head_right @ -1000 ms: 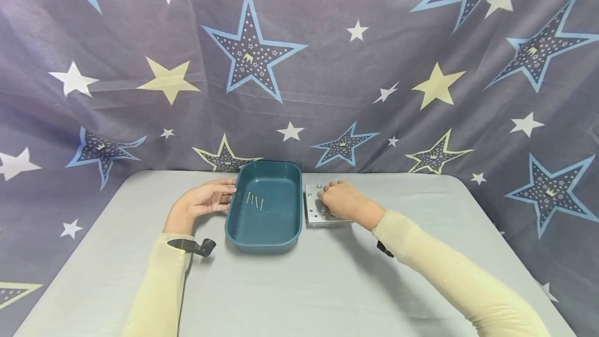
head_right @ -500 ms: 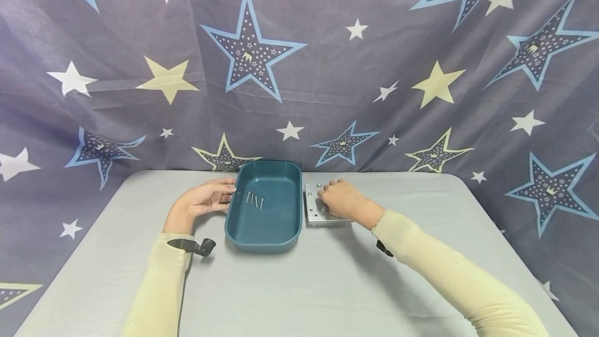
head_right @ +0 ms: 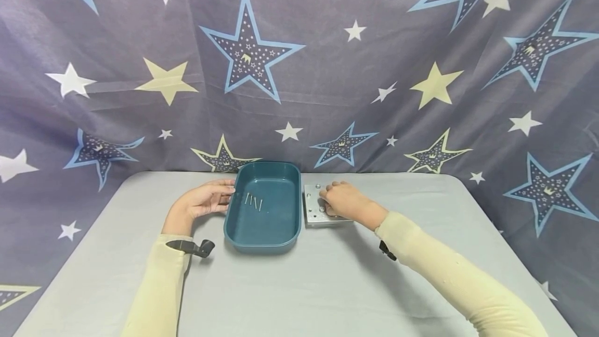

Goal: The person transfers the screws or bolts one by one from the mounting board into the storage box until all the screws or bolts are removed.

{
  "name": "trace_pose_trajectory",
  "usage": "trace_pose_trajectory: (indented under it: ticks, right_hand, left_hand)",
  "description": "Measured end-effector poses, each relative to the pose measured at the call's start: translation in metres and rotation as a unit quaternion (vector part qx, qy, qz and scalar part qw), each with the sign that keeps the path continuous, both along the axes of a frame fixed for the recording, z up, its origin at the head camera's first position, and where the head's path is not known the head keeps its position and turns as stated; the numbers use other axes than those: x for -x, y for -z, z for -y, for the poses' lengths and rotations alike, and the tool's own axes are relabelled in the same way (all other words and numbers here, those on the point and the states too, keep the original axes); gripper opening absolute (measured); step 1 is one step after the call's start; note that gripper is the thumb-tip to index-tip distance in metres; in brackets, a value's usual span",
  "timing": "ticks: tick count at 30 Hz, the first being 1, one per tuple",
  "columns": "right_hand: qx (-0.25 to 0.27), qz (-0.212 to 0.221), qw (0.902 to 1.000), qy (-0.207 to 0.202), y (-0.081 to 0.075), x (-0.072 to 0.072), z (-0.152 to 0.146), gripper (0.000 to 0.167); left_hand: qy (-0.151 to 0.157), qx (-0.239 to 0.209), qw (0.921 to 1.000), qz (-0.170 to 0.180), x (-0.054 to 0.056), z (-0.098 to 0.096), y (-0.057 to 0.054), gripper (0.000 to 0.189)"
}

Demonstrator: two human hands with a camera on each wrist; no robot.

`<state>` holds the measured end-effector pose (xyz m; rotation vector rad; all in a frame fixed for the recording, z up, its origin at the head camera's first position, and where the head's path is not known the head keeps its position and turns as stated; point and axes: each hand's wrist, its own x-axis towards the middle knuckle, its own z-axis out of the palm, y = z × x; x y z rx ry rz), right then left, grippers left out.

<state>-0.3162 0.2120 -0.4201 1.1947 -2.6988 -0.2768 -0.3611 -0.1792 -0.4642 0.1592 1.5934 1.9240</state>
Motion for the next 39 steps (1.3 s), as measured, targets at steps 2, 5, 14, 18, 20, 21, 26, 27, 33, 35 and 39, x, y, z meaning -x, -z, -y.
trace_pose_trajectory:
  ticks: [2,5,14,18,20,21,26,27,33,35,39]
  right_hand:
    - [0.010,0.009,0.9999,0.008,0.0006,0.0003,-0.0014,0.012]
    - [0.037,0.036,0.9985,0.020,0.0010,0.0005,-0.0026,0.016]
    - [0.090,0.094,0.9905,0.044,0.0000,0.0021,-0.0033,0.021]
    - [0.092,0.101,0.9897,0.041,-0.0016,0.0015,-0.0015,0.023]
    - [0.092,0.106,0.9893,0.041,-0.0019,0.0013,-0.0010,0.024]
    - [0.092,0.110,0.9888,0.042,-0.0022,0.0011,-0.0008,0.024]
    - [0.098,0.121,0.9867,0.044,-0.0046,-0.0001,-0.0008,0.025]
    - [0.099,0.123,0.9864,0.043,-0.0051,-0.0004,-0.0008,0.025]
    - [0.107,0.122,0.9862,0.031,-0.0060,-0.0017,-0.0009,0.022]
    - [0.114,0.119,0.9861,0.025,-0.0055,-0.0017,-0.0010,0.020]
    - [0.128,0.122,0.9840,0.020,-0.0063,-0.0020,-0.0008,0.021]
  left_hand:
    - [0.005,-0.002,1.0000,-0.005,-0.0008,0.0005,-0.0006,0.037]
    - [0.023,-0.012,0.9995,-0.018,-0.0017,0.0023,-0.0008,0.038]
    - [0.021,-0.006,0.9996,-0.018,-0.0006,0.0014,-0.0010,0.040]
    - [0.009,0.001,0.9999,-0.008,-0.0003,0.0001,-0.0019,0.037]
    - [0.010,0.001,0.9999,-0.005,-0.0007,-0.0002,-0.0023,0.035]
    - [0.010,0.001,0.9999,-0.003,-0.0009,-0.0003,-0.0023,0.035]
    - [0.012,-0.005,0.9999,-0.004,-0.0011,-0.0005,-0.0013,0.036]
    - [0.011,-0.005,0.9999,-0.004,-0.0011,-0.0005,-0.0010,0.035]
    - [0.007,-0.001,1.0000,-0.002,-0.0017,-0.0007,-0.0011,0.033]
    - [0.006,-0.002,1.0000,-0.001,-0.0017,-0.0005,-0.0010,0.032]
    - [0.004,-0.004,1.0000,0.001,-0.0015,-0.0004,-0.0003,0.033]
